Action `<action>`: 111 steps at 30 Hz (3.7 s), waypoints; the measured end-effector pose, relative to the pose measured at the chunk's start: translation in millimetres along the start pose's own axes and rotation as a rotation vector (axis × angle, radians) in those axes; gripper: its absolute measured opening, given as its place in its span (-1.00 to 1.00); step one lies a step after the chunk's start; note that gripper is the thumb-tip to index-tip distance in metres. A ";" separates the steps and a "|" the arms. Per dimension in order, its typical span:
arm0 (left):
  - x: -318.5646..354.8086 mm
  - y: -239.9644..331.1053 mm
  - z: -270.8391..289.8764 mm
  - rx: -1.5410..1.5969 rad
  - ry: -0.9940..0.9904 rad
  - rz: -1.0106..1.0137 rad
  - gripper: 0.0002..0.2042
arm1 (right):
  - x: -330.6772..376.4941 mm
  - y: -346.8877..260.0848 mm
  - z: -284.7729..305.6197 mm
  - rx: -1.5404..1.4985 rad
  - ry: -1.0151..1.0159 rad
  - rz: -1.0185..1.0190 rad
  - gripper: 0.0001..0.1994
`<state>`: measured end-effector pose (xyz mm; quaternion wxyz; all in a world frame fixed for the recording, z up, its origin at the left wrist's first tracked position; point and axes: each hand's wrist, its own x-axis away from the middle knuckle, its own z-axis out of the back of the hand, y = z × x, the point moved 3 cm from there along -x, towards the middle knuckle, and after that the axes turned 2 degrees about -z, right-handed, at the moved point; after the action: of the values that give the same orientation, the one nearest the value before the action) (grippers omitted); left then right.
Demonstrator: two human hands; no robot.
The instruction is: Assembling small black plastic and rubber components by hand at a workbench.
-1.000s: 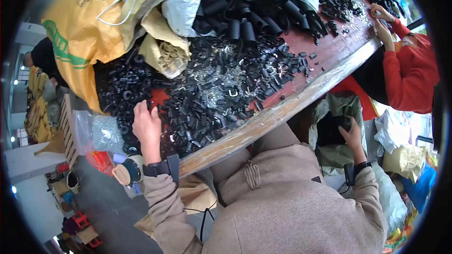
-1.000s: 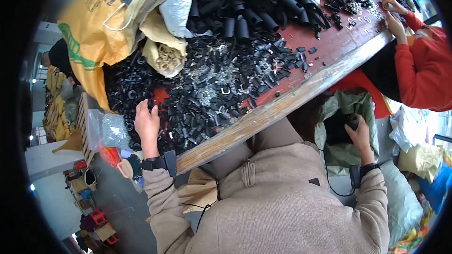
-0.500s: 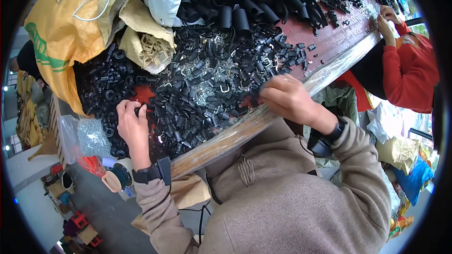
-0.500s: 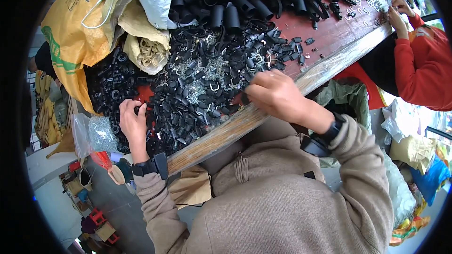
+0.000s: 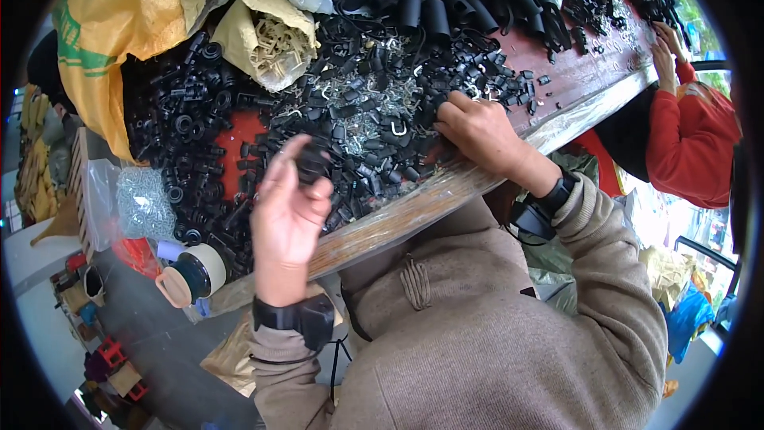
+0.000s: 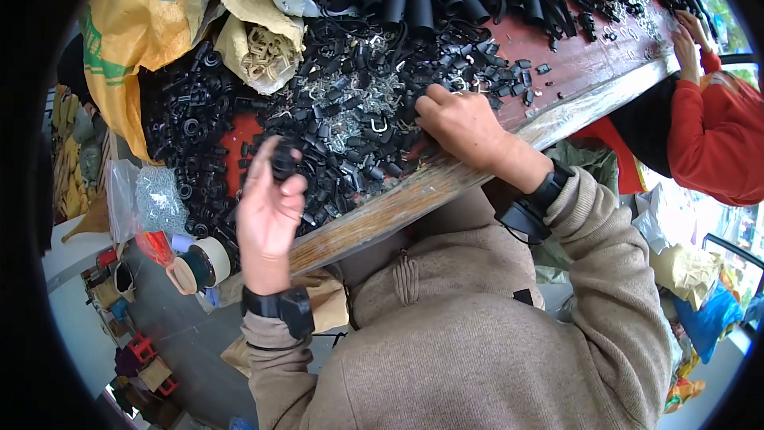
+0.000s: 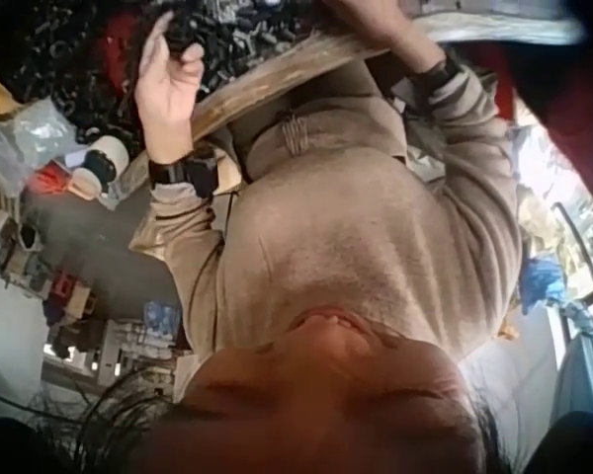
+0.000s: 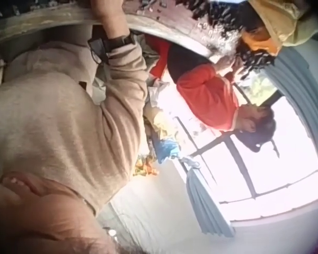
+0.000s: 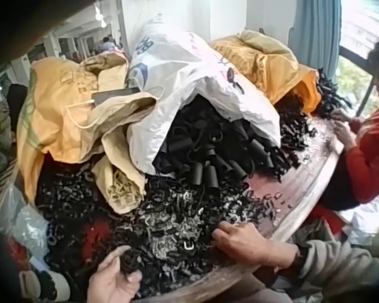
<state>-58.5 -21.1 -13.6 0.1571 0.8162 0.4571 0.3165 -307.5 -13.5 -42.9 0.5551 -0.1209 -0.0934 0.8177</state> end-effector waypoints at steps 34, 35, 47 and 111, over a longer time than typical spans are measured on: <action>-27.5 -76.9 -34.3 -0.982 -0.111 -0.352 -0.89 | 12.4 -34.8 -10.7 -1.917 -0.238 -0.601 -0.88; -28.7 -75.8 -34.7 -1.037 -0.123 -0.429 -0.89 | 11.7 -34.4 -11.7 -1.926 -0.237 -0.617 -0.88; -26.4 -83.1 -35.0 -0.764 -0.040 -0.154 -0.88 | 14.8 -39.8 -10.8 -1.888 -0.205 -0.544 -0.89; -23.0 -75.4 -30.4 -0.521 0.154 -0.180 -0.87 | 10.9 -9.4 4.3 -0.339 0.279 -0.186 -0.83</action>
<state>-136.1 -1.4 -40.4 0.3538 0.6782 0.4417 0.4689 -304.4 0.1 -37.2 0.6074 -0.3149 -0.1625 0.7109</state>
